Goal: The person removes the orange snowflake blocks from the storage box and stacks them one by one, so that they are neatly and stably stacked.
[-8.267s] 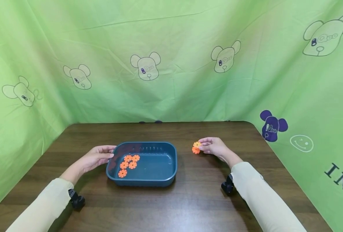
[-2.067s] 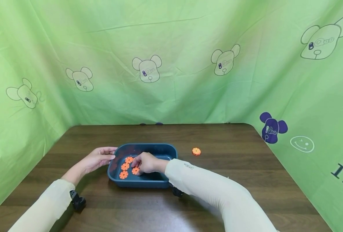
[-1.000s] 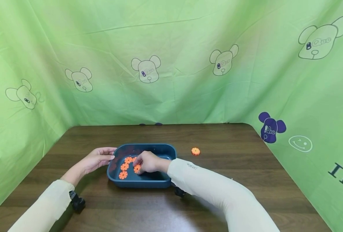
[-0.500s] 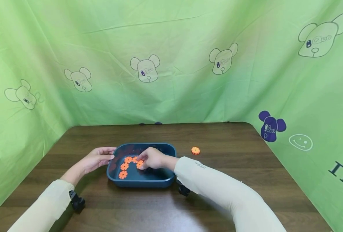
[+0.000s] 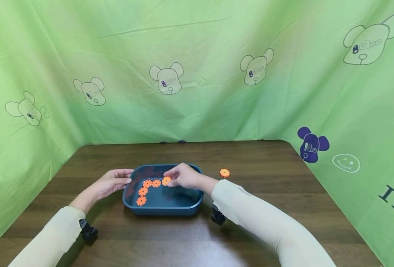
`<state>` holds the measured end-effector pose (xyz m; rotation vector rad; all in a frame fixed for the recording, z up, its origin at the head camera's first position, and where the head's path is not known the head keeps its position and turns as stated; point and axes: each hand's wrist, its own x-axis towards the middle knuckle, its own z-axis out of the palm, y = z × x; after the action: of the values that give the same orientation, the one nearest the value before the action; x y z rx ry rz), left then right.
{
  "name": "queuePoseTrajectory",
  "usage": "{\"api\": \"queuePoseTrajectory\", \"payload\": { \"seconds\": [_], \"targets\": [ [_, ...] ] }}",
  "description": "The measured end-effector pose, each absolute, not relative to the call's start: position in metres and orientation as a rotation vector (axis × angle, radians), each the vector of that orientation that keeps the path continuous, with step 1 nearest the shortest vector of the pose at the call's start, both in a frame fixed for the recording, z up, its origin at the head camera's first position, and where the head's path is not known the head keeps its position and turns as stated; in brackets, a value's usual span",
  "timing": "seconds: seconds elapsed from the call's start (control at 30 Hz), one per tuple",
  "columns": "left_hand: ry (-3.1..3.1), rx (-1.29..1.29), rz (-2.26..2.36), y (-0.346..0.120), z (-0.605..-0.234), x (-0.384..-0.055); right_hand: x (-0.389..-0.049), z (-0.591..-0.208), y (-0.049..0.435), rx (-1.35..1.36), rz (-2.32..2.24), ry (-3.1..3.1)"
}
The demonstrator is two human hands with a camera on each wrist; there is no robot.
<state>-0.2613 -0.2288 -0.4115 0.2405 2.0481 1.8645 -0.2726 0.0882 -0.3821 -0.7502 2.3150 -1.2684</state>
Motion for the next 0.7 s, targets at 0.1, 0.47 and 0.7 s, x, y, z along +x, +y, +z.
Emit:
{"api": "queuePoseTrajectory", "payload": {
  "seconds": [0.1, 0.47, 0.7],
  "targets": [
    [2.049, 0.24, 1.862, -0.229, -0.412, -0.262, -0.275, -0.379, 0.094, -0.736, -1.331, 2.317],
    [2.036, 0.256, 1.867, -0.23, -0.411, -0.261, -0.287, -0.373, 0.124, -0.625, -1.51, 2.377],
    [2.034, 0.256, 1.871, -0.23, -0.411, -0.261, -0.288, -0.367, 0.141, -0.602, -1.572, 2.397]
  ]
}}
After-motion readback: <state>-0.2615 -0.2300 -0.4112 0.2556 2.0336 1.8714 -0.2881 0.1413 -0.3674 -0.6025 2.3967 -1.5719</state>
